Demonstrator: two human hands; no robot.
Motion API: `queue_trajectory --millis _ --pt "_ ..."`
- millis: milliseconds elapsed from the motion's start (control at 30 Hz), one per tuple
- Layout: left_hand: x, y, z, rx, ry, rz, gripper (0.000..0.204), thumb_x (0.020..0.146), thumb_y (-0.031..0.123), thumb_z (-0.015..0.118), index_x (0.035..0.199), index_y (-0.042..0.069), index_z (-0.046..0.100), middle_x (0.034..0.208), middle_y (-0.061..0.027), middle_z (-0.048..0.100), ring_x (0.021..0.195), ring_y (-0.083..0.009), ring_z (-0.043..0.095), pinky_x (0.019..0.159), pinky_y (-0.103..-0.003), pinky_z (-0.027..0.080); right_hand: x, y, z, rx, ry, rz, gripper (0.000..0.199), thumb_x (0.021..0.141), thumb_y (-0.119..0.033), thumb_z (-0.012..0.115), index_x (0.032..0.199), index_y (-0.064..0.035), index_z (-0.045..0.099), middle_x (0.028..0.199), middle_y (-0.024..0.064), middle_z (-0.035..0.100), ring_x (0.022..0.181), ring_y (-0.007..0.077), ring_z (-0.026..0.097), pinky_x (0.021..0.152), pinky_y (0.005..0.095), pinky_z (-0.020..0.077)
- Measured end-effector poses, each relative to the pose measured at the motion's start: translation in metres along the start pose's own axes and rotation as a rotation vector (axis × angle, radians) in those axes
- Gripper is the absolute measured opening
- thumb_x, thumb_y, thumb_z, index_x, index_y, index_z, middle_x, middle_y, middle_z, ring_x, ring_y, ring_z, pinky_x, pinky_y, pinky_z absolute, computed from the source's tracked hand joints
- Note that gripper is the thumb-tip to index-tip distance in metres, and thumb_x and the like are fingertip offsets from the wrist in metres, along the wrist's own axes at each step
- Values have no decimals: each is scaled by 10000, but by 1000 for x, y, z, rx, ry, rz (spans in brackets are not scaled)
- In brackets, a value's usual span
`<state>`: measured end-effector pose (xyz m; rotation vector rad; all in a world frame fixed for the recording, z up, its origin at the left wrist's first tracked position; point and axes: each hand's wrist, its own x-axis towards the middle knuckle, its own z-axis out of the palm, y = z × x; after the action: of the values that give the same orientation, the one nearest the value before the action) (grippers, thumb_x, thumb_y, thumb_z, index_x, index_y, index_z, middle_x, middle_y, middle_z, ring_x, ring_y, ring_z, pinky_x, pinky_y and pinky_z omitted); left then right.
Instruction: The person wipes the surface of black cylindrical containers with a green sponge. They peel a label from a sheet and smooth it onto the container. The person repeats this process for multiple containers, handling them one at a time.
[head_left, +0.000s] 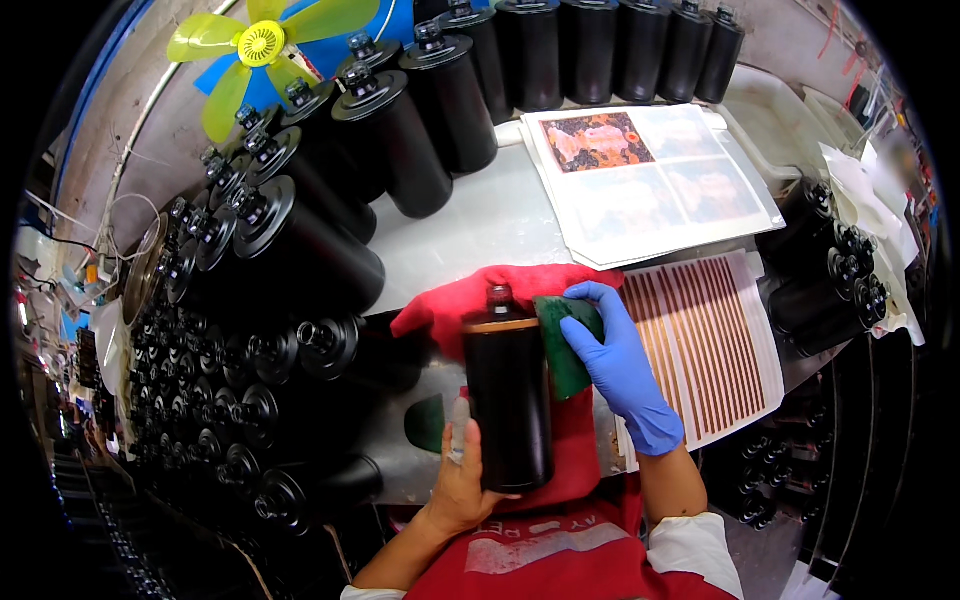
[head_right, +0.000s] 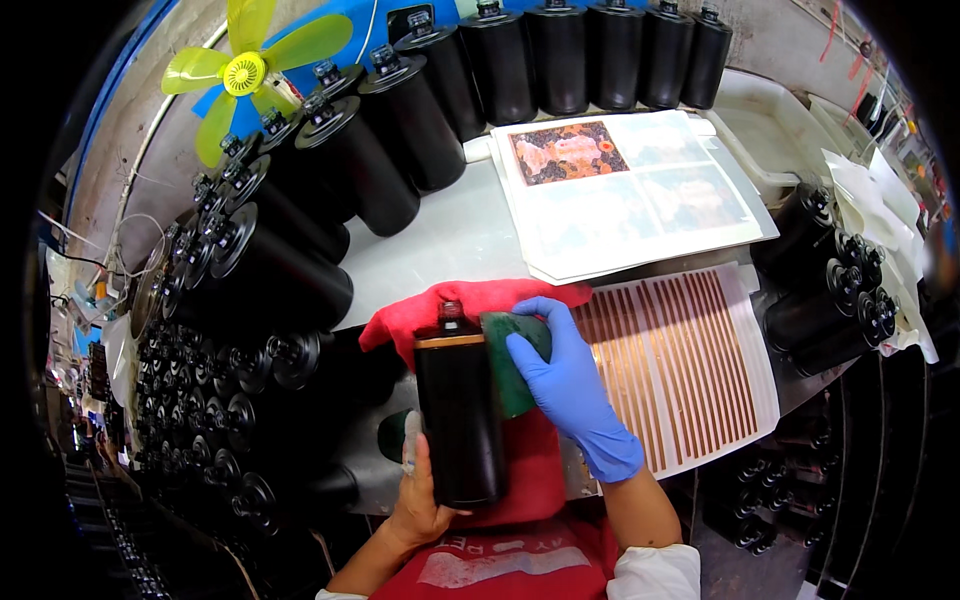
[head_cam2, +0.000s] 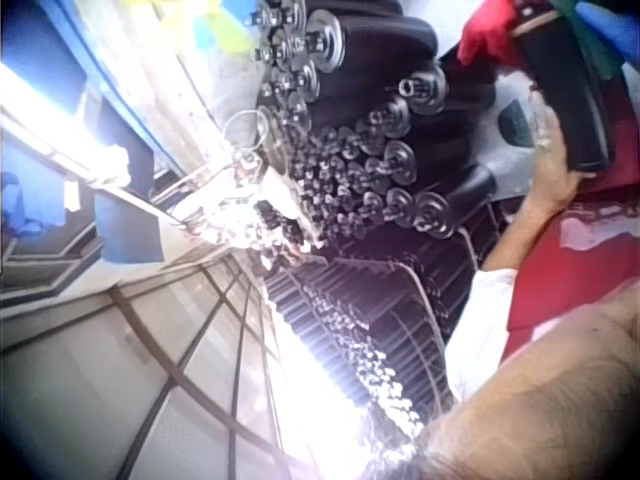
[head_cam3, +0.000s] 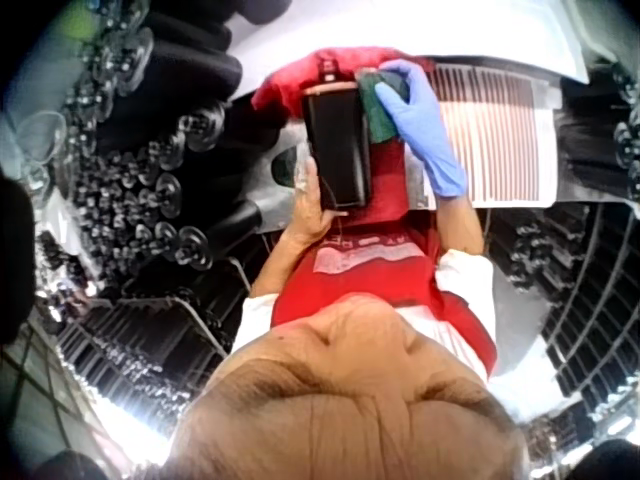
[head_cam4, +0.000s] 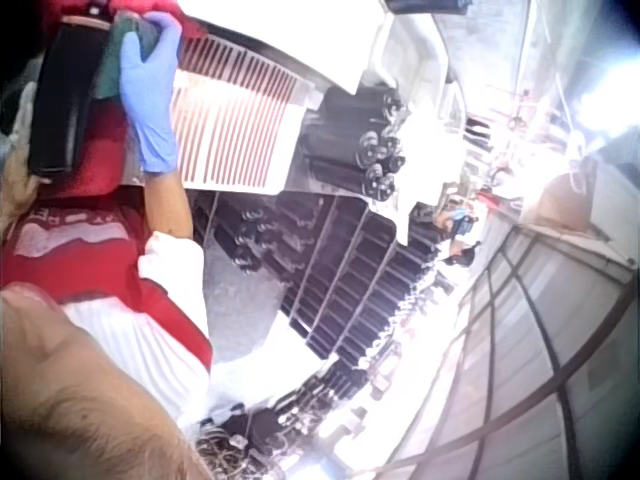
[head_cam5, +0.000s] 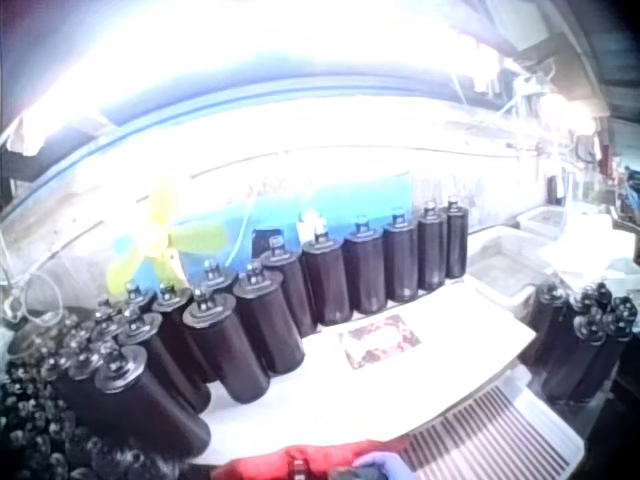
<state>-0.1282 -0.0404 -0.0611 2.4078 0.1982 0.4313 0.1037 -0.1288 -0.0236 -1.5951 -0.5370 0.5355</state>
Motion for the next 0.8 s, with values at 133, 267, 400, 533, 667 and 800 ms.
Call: queue_trajectory --millis 133,267,400,533,667,800 --pt "11 25 -8 58 88 25 1023 721 511 701 1407 -56 196 1382 -310 324 1305 -470 286 1066 -605 36 5 -6 -4 -142 15 -104 281 855 -135 580 1114 -77 489 954 158 604 888 266 624 764 346 486" --pt "37 54 -7 431 -104 74 715 729 441 724 1300 77 495 1369 -320 334 1312 -470 265 1057 -599 140 6 -56 20 -239 -39 -168 275 860 -175 577 1109 -98 489 896 235 601 812 379 631 700 404 497" --pt "22 25 2 36 114 62 947 685 398 772 1397 0 292 1354 -337 340 1273 -523 286 1019 -567 275 7 -23 9 -141 -26 -80 280 855 -168 584 1110 -89 499 922 178 622 859 311 645 744 370 499" --pt "-7 5 1 -509 -170 -352 1182 668 434 781 1421 -66 20 1388 -387 211 1272 -558 254 1023 -562 279 2 8 -4 10 30 -33 299 850 -147 599 1118 -57 501 978 139 617 923 208 618 792 315 484" --pt "20 28 -11 120 17 79 1285 638 414 817 1414 -54 -93 1410 -411 79 1299 -570 170 1053 -566 208 5 -22 2 -76 11 -82 293 851 -149 599 1120 -76 506 930 131 626 887 201 627 760 313 491" --pt "8 6 14 -44 -101 -15 1238 605 330 850 1426 -60 8 1384 -351 204 1245 -479 301 1036 -510 254 2 -9 2 27 4 -27 282 852 -138 604 1116 -98 515 886 104 626 826 163 614 719 308 497"
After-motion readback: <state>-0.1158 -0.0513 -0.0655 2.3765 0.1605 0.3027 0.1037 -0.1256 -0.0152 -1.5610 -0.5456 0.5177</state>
